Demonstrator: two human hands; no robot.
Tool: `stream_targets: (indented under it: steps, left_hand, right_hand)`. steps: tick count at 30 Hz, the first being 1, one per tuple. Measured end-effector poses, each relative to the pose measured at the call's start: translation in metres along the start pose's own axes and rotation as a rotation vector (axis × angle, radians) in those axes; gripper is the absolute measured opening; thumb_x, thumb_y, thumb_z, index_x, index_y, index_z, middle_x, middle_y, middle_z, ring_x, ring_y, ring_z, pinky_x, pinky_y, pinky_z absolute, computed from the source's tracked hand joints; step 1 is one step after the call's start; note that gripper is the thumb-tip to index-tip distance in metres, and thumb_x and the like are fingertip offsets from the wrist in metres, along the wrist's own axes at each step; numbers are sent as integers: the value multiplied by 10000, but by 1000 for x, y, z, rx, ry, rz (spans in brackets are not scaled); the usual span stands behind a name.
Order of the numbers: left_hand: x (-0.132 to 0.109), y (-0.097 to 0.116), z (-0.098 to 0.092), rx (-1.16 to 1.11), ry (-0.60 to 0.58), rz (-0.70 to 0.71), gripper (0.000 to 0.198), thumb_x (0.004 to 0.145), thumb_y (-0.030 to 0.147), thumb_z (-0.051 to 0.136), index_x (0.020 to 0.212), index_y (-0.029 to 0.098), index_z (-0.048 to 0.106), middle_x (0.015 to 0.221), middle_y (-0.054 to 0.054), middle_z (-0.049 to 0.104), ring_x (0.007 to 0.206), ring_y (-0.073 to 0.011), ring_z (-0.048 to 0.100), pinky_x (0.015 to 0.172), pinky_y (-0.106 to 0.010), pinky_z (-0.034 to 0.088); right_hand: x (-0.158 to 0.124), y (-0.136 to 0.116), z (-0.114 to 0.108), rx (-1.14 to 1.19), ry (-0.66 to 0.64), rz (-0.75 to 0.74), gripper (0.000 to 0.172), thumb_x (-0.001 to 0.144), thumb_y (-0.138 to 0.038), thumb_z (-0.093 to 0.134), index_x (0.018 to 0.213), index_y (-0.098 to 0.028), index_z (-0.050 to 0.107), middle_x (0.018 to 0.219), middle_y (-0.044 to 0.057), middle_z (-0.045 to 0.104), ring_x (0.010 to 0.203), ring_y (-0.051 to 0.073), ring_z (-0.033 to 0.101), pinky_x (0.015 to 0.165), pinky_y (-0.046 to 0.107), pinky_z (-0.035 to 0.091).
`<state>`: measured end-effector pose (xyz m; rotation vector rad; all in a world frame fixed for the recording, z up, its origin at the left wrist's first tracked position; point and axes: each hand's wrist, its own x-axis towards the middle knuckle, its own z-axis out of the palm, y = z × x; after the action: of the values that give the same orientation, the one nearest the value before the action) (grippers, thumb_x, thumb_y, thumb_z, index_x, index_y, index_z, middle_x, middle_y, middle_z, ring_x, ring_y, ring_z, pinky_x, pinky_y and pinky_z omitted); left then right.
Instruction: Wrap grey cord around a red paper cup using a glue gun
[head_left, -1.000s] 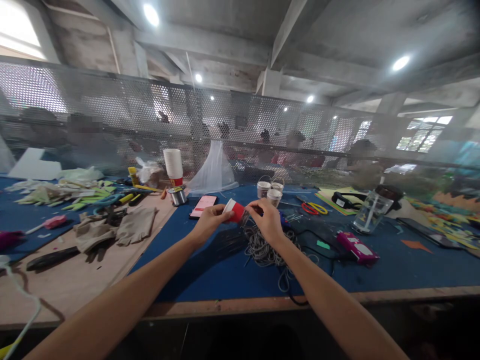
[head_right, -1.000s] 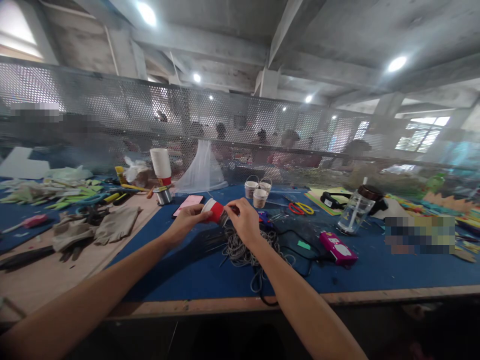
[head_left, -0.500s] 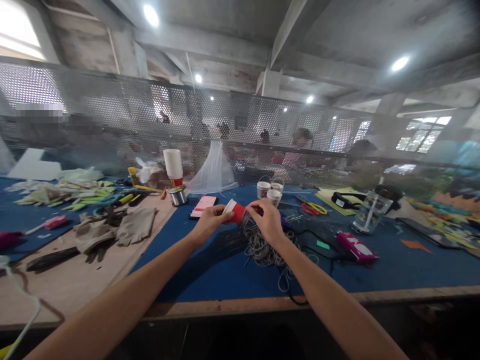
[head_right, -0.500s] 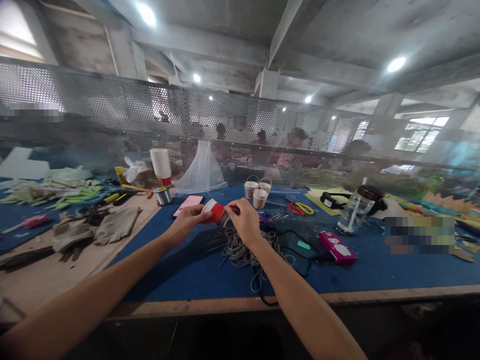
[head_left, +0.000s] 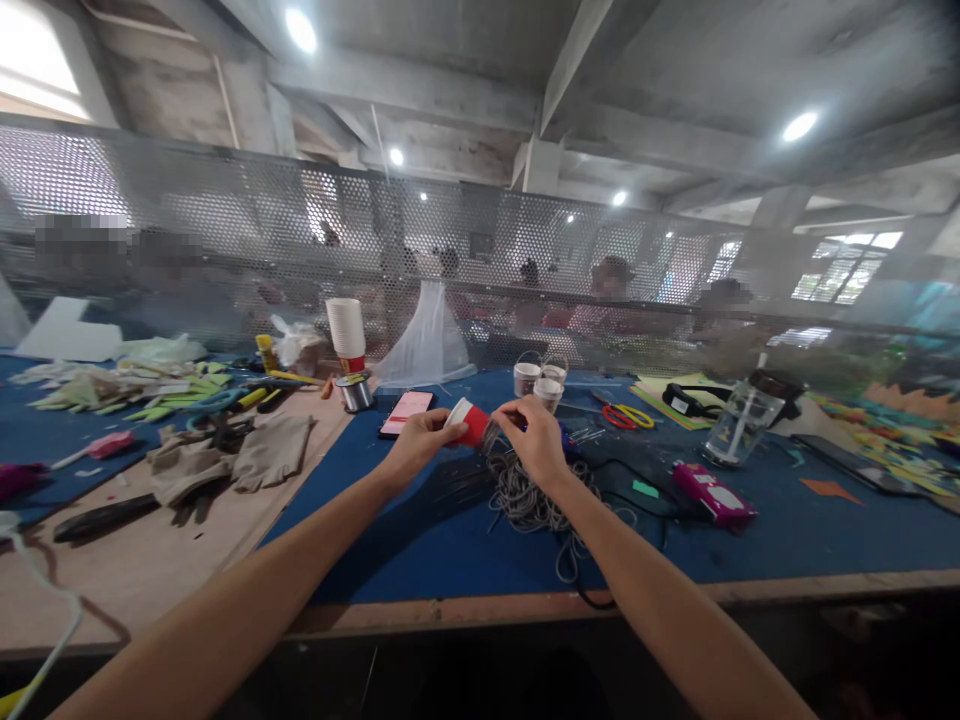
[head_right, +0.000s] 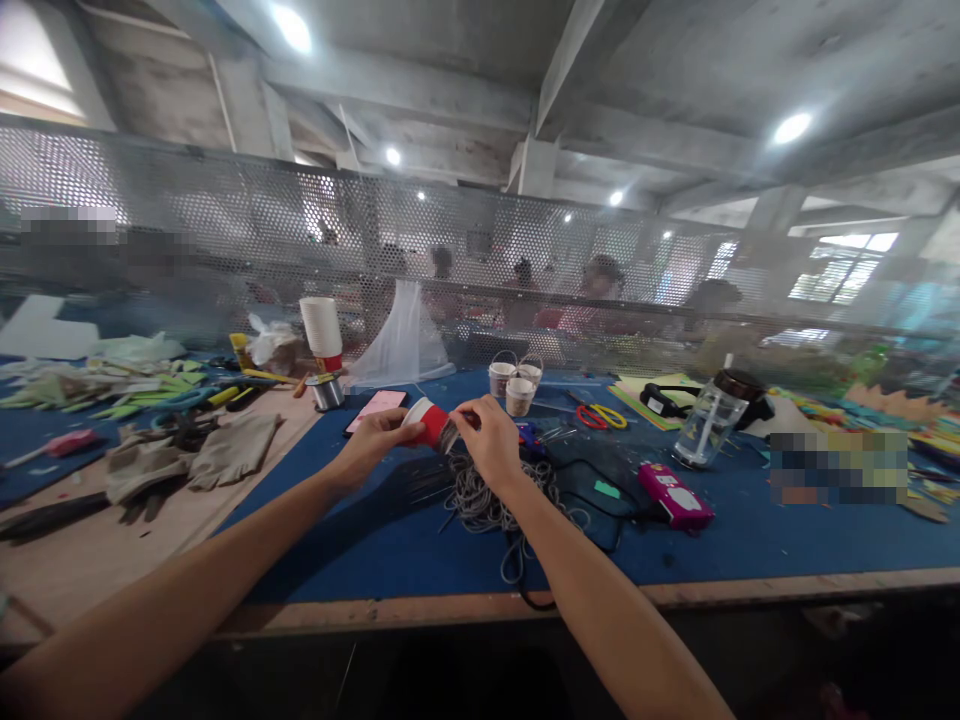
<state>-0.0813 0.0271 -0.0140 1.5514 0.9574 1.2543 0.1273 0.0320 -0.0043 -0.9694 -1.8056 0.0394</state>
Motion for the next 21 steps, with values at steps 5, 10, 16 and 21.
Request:
stream_targets:
  steps: [5,10,16,21]
  left_hand:
    - [0,0,0,0,-4,3,288,753,413,747,865,148,727,764,-23,667,681,-140,571,675,-273,444]
    - [1,-1,-1,0,-6,7,282,753,409,745,864,150,728,766,-27,668,683,-144,578,684,-283,454]
    - [0,2,0,3,-4,-7,298,746,417,745,876,149,730,762,-30,667,685,-151,576,683,-284,449]
    - [0,3,1,-9,-9,-9,297,730,412,757,861,147,732,756,-29,665,681,-149,569,673,-278,439]
  right_hand:
    - [-1,0,0,10,7,-4,164,909,-332,593,835,-204,664,832,25,613,731,151,582,714,261,463]
    - [0,-1,-2,6,-4,9,159,906,-335,599,838,-207,665,823,22,613,732,154,588,705,265,461]
    - [0,-1,-1,8,1,9,162,903,-333,597,828,-207,666,825,25,616,729,153,591,712,266,464]
    - [0,0,0,-2,-6,13,178,910,-346,584,830,-211,667,831,31,624,740,161,593,709,270,464]
